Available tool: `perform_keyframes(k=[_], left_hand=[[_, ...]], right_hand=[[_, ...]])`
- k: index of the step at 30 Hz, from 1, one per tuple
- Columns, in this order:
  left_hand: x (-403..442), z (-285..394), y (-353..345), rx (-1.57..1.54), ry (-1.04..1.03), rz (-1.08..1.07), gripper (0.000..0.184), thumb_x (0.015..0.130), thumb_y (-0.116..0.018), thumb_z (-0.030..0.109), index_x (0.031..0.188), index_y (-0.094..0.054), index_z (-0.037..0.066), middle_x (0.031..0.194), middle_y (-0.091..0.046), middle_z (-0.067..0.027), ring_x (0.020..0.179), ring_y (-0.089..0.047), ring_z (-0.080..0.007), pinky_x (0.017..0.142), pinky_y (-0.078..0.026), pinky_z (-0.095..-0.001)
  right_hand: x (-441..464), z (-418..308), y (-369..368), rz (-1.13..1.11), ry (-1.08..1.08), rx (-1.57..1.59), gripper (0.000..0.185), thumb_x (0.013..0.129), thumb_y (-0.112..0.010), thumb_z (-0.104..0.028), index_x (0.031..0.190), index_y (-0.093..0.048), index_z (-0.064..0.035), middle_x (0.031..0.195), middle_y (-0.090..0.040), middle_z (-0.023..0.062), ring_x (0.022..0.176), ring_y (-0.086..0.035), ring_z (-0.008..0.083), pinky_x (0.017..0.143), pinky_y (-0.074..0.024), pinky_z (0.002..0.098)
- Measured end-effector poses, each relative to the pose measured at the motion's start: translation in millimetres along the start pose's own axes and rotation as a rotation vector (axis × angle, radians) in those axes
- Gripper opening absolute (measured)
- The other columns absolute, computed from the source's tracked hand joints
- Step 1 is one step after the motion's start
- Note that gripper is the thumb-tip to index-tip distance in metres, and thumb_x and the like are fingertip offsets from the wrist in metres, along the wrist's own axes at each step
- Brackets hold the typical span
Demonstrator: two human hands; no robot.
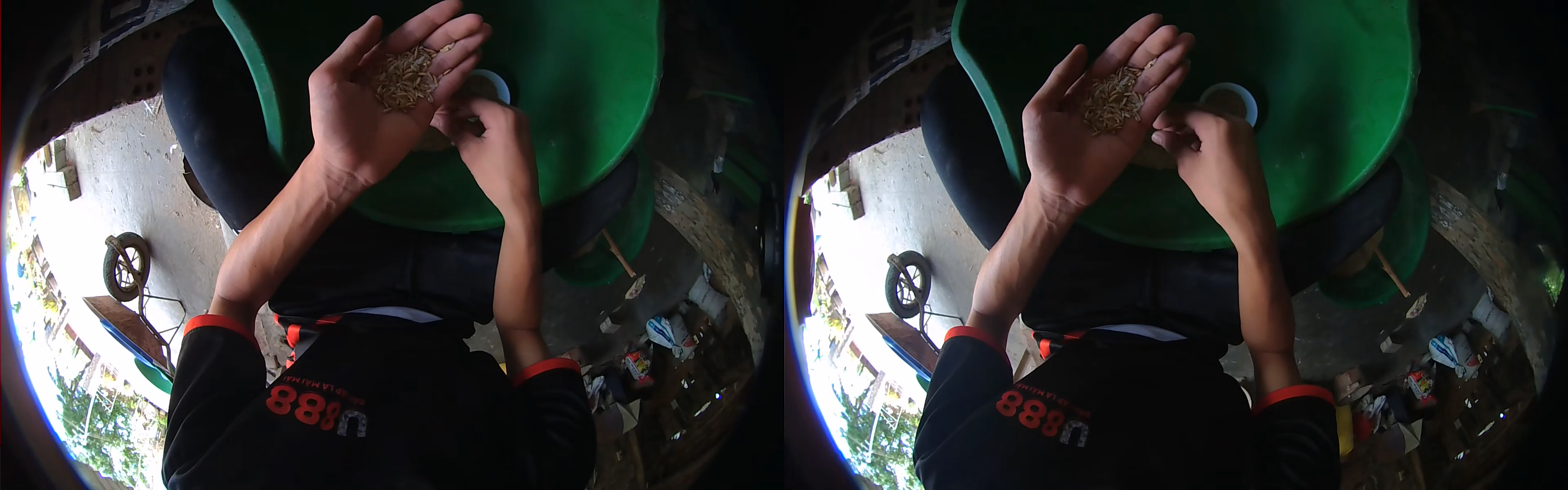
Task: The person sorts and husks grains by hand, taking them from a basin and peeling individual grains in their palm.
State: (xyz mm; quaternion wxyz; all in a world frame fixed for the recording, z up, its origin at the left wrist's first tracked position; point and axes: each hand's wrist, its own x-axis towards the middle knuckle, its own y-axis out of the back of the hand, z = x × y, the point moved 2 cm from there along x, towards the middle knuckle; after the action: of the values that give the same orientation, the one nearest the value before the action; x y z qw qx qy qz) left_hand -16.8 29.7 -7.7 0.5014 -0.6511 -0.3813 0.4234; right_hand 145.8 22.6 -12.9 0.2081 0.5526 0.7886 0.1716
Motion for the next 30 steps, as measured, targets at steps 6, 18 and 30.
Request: perform_keyframes(k=[6, 18, 30], left_hand=[[0.0, -3.8, -5.2, 0.083, -0.029, 0.068, 0.073, 0.111, -0.034, 0.043, 0.161, -0.025, -0.009, 0.166, -0.033, -0.0273, 0.158, -0.028, -0.0362, 0.132, -0.02, -0.0461], [-5.8, -33.3, 3.6, 0.208, 0.153, 0.145, 0.091, 0.107, -0.023, 0.068, 0.159, -0.034, -0.005, 0.156, -0.05, -0.0215, 0.138, -0.052, -0.0313, 0.12, -0.039, -0.0441], [-4.6, -38.0, 12.1, 0.307, 0.142, 0.269, 0.088, 0.108, -0.025, 0.066, 0.156, -0.039, -0.006, 0.151, -0.055, -0.0222, 0.14, -0.053, -0.032, 0.123, -0.037, -0.0416]], right_hand=[[0.7, -24.0, 19.0, 0.248, 0.266, 0.07, 0.009, 0.088, -0.08, 0.0, 0.094, -0.074, -0.0014, 0.082, -0.069, 0.0049, 0.064, -0.061, 0.0115, 0.055, -0.0446, 0.0254], [-13.0, -40.7, 5.0, 0.211, 0.438, -0.101, 0.027, 0.083, -0.084, -0.005, 0.108, -0.074, -0.0032, 0.101, -0.072, 0.0075, 0.089, -0.073, 0.0264, 0.074, -0.0605, 0.0349], [-19.9, -40.7, -13.2, 0.179, 0.349, -0.216, 0.023, 0.087, -0.075, 0.002, 0.109, -0.068, 0.0004, 0.101, -0.07, 0.0117, 0.089, -0.072, 0.0288, 0.074, -0.0594, 0.0371]])
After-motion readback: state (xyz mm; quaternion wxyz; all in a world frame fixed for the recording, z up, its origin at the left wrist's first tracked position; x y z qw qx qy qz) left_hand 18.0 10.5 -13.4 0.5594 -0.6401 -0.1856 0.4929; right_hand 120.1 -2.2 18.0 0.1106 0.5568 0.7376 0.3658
